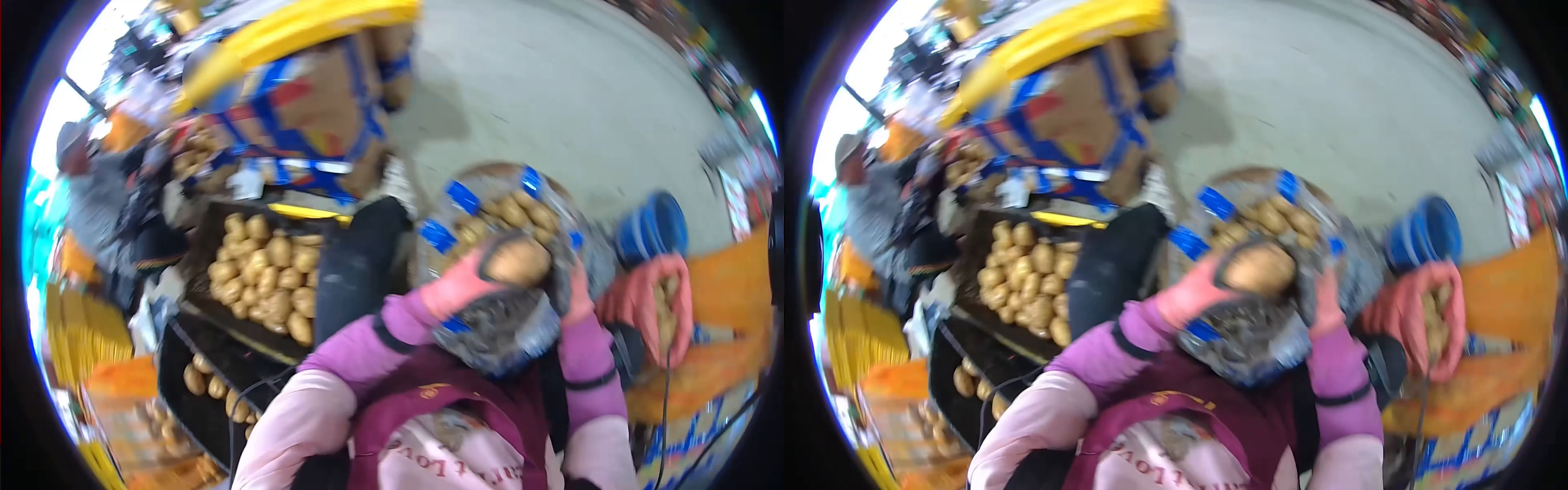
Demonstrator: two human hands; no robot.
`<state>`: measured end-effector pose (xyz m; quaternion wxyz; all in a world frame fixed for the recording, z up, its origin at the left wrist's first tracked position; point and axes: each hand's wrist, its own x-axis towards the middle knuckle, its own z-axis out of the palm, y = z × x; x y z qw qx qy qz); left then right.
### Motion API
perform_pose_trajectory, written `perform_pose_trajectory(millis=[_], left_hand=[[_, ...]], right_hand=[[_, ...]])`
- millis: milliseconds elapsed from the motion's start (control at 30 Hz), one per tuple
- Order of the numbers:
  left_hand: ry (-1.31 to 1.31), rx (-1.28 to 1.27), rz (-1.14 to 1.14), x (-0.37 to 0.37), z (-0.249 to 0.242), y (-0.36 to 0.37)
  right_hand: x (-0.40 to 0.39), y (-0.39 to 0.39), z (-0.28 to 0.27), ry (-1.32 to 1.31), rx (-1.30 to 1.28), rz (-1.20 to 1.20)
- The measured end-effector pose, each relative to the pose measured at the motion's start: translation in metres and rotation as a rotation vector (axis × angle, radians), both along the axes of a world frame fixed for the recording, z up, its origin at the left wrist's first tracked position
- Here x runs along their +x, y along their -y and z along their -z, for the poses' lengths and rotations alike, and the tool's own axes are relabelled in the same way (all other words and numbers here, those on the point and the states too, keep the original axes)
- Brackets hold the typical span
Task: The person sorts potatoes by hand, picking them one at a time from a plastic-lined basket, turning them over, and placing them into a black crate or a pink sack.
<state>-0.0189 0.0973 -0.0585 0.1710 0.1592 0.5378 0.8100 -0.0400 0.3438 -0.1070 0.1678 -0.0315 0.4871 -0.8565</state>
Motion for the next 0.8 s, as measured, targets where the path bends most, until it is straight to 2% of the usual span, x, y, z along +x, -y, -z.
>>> perform_pose_trajectory(millis=[33, 67, 100, 133, 233, 300, 333, 400, 467, 533, 600, 667, 733, 767, 800], left_hand=[[0.017, 0.04, -0.005, -0.002, -0.01, 0.002], [0.093, 0.217, 0.037, -0.006, -0.016, 0.001], [0.097, 0.22, 0.041, -0.011, -0.006, -0.002], [0.03, 0.066, -0.016, -0.013, -0.009, -0.002], [-0.037, -0.056, -0.04, -0.02, 0.0, -0.002], [-0.075, -0.111, -0.063, -0.022, 0.008, -0.001], [-0.127, -0.161, -0.085, -0.022, 0.011, 0.0], [-0.191, -0.228, -0.118, -0.022, 0.013, -0.001], [-0.397, -0.489, -0.232, -0.019, 0.012, -0.004], [-0.395, -0.494, -0.228, -0.017, 0.016, -0.006], [-0.337, -0.521, -0.177, -0.017, 0.016, -0.006], [-0.282, -0.482, -0.091, -0.017, 0.001, -0.002], [0.054, 0.057, -0.051, -0.016, -0.016, -0.004], [0.138, 0.205, -0.021, -0.017, -0.017, -0.001], [0.138, 0.206, -0.022, -0.016, -0.021, -0.001]], right_hand=[[0.005, 0.009, -0.025, -0.07, 0.244, 0.064], [0.011, 0.004, -0.024, -0.111, 0.333, 0.081], [0.013, 0.019, -0.054, -0.126, 0.378, 0.087], [0.01, 0.019, -0.045, -0.189, 0.436, 0.103], [0.014, 0.039, -0.073, -0.247, 0.503, 0.119], [0.008, 0.043, -0.077, -0.351, 0.724, 0.032], [0.008, 0.042, -0.085, -0.341, 0.718, 0.029], [0.008, 0.042, -0.105, 0.242, 0.328, -0.05], [0.013, 0.044, -0.083, 0.154, 0.278, -0.048], [0.019, 0.045, -0.055, -0.03, 0.185, -0.034], [0.021, 0.046, -0.058, 0.053, 0.143, -0.044], [0.02, 0.045, -0.07, 0.203, 0.12, -0.131], [0.015, 0.046, -0.072, 0.115, 0.196, -0.085], [0.013, 0.043, -0.066, -0.024, 0.327, -0.057], [0.012, 0.043, -0.062, -0.165, 0.457, -0.028]])
